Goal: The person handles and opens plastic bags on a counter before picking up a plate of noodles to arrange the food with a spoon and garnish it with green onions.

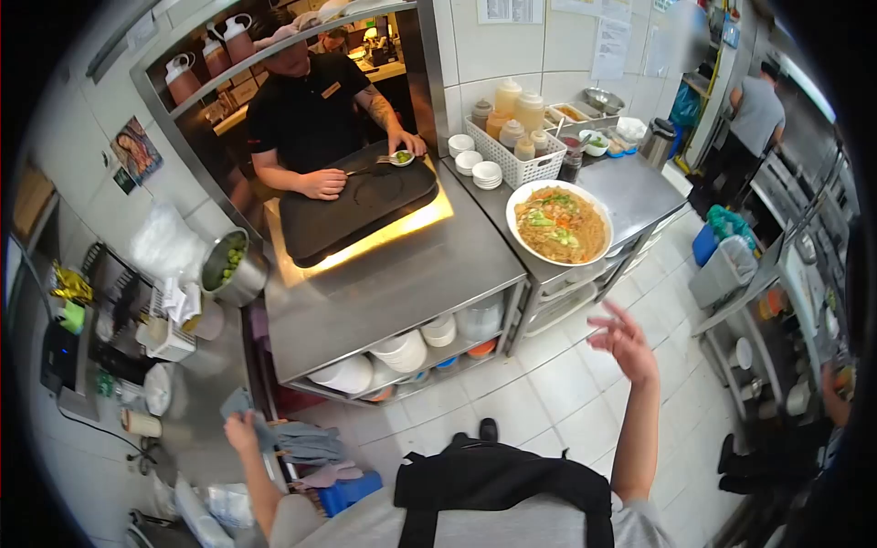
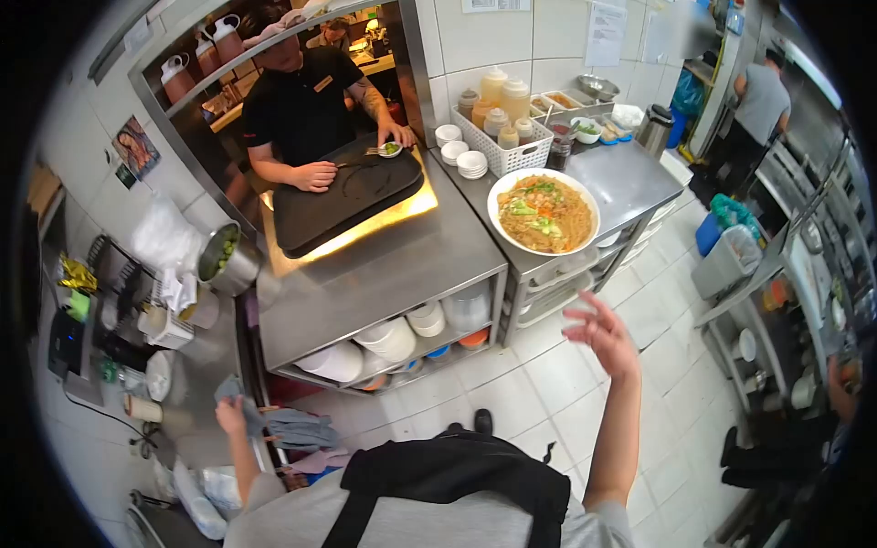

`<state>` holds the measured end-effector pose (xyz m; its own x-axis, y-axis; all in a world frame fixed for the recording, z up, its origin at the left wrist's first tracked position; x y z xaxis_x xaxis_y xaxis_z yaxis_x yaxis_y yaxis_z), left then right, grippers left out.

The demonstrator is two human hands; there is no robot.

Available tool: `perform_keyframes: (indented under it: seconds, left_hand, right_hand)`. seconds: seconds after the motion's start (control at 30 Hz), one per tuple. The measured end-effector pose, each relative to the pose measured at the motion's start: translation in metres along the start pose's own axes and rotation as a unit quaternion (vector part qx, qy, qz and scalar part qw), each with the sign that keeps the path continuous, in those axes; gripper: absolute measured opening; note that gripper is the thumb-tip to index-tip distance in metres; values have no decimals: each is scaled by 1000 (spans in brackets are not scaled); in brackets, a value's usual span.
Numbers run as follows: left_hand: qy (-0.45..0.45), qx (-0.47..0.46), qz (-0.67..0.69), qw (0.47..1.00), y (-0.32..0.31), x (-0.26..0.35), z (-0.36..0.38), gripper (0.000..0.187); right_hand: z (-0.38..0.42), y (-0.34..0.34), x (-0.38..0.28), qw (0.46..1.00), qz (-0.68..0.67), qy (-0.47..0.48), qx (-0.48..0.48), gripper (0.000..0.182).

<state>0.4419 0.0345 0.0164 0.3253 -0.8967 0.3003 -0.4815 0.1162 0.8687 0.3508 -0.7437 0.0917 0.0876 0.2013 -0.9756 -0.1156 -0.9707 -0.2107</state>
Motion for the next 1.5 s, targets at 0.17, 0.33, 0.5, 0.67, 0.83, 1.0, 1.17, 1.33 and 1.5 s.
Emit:
perform_keyframes:
  seconds: [0.17,0.33,0.5,0.67,0.83,1.0,1.17,1.33,1.5]
  left_hand:
    - [80,-35,140,986,-16,-28,-15,44]
    - [185,-107,581,785,0,-4,2,34]
    - [110,-227,511,822,27,167,77,17]
    - [-127,-507,433,734,-23,337,161,15]
    - [-125,-547,491,666,-9,412,158,20]
    - [-131,-599,503,609,-16,508,190,20]
    - [-155,-586,575,549,-60,599,228,15]
    - [45,-563,583,584,-108,626,228,23]
    - [159,-514,626,564,-134,657,221,50]
  right_hand:
    - [-72,-27,21,992,-120,-31,-11,65]
    - [-77,-48,30,975,-216,52,2,58]
    - [-68,-136,73,993,-66,-64,-78,56]
    - [-49,-262,68,864,290,309,-271,59]
    - [-64,-201,79,872,280,59,-397,33]
    - [-57,-75,44,865,341,44,-366,25]
    - [-50,44,21,920,221,-104,-307,23]
    - [-67,102,-24,977,-124,125,-117,20]
    - [-109,162,25,967,-251,-21,34,29]
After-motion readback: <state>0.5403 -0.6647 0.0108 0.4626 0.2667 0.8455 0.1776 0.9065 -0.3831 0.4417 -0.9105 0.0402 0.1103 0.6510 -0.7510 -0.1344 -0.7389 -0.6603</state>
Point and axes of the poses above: each hand's wrist, its own z-axis away from the middle knuckle, its own y-axis out of the back of the hand, x = y × z, the point moved 7 cm from there along -z, towards the middle knuckle, and after that the axes turned 9 degrees about z, right-handed, at the moved point
